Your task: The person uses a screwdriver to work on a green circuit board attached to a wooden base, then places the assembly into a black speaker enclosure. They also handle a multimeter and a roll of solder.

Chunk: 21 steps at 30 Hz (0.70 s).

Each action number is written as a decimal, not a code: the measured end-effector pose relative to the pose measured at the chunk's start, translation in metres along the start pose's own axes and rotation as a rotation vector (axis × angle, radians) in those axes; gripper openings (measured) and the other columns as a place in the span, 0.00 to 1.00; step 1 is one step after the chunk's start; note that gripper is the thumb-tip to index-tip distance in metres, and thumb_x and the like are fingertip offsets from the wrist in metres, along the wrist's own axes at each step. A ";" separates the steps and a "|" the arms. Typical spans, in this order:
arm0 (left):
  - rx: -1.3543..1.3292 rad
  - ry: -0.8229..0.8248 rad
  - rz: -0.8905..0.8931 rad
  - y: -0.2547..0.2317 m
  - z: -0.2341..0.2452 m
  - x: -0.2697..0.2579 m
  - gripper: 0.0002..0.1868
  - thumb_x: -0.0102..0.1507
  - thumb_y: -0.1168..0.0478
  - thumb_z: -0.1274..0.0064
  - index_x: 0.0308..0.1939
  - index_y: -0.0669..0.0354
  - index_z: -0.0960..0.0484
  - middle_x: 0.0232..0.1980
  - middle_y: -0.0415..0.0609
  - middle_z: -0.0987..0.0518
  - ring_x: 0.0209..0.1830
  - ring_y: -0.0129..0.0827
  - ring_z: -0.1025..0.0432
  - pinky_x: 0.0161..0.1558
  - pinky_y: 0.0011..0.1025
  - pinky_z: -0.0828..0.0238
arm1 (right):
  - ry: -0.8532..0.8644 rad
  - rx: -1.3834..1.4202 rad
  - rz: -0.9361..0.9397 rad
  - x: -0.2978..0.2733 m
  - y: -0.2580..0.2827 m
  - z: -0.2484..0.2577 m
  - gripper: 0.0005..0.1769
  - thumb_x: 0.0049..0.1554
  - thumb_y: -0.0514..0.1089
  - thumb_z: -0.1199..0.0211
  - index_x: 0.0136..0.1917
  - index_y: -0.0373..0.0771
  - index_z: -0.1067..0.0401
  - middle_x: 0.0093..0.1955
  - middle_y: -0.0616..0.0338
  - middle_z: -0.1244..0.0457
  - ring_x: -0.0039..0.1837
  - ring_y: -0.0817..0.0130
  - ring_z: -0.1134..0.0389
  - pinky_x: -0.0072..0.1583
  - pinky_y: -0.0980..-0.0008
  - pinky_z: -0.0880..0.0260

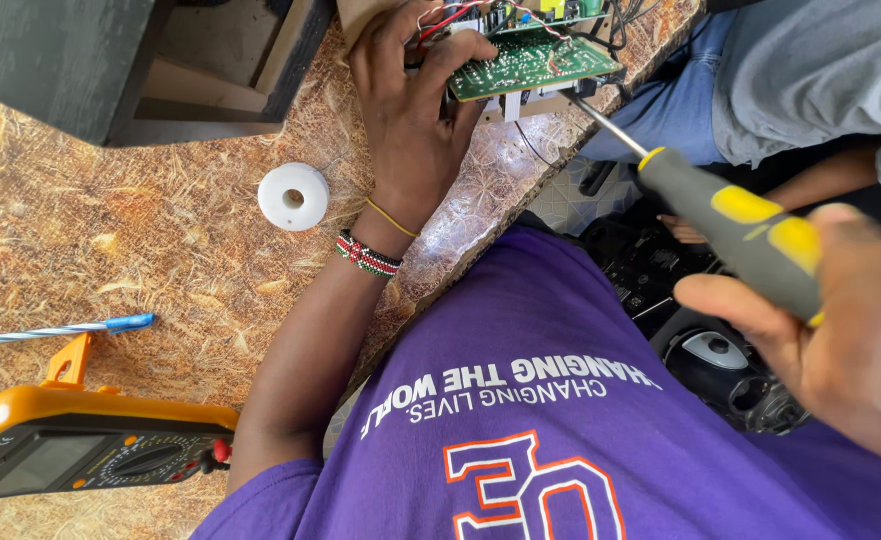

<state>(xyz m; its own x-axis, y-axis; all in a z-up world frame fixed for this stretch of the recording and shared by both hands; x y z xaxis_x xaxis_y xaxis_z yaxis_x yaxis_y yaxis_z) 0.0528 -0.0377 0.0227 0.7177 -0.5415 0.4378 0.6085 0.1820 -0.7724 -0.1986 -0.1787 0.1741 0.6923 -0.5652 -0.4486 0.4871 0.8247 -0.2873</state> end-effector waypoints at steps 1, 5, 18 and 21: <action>0.002 0.007 0.001 0.001 -0.001 0.000 0.13 0.62 0.65 0.37 0.48 0.43 0.16 0.62 0.50 0.31 0.64 0.49 0.35 0.65 0.44 0.39 | -0.024 0.216 -0.039 0.004 0.000 0.007 0.37 0.55 0.75 0.36 0.50 0.38 0.34 0.36 0.56 0.40 0.37 0.55 0.34 0.45 0.60 0.36; 0.005 0.014 0.018 0.004 -0.004 -0.002 0.18 0.58 0.68 0.37 0.49 0.42 0.16 0.63 0.50 0.32 0.65 0.48 0.36 0.64 0.44 0.38 | -0.373 0.282 0.491 0.004 0.013 0.018 0.37 0.53 0.59 0.23 0.59 0.24 0.28 0.58 0.36 0.31 0.56 0.41 0.29 0.61 0.50 0.30; -0.001 0.071 -0.022 0.003 -0.003 -0.003 0.25 0.65 0.42 0.39 0.56 0.52 0.25 0.67 0.53 0.35 0.70 0.51 0.41 0.70 0.49 0.42 | -0.235 0.233 0.251 0.014 -0.009 0.005 0.51 0.51 0.73 0.34 0.70 0.29 0.23 0.47 0.50 0.31 0.46 0.52 0.29 0.53 0.58 0.29; 0.015 0.114 -0.023 0.001 -0.003 -0.001 0.17 0.65 0.49 0.37 0.52 0.50 0.21 0.68 0.54 0.36 0.70 0.53 0.40 0.69 0.48 0.43 | -0.347 0.299 0.476 -0.004 0.016 0.020 0.23 0.57 0.44 0.28 0.63 0.41 0.30 0.65 0.46 0.29 0.56 0.49 0.27 0.53 0.51 0.32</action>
<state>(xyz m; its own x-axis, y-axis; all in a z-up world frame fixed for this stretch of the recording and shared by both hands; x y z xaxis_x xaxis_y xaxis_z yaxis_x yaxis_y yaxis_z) 0.0521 -0.0391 0.0200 0.6609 -0.6351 0.3998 0.6299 0.1797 -0.7556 -0.1828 -0.1636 0.1876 0.9755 -0.1553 -0.1557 0.1781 0.9733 0.1449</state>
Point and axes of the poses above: each hand's wrist, its own x-axis towards the middle knuckle, its own z-axis out of the back of the hand, y = z × x, the point moved 7 cm from there along x, towards the middle knuckle
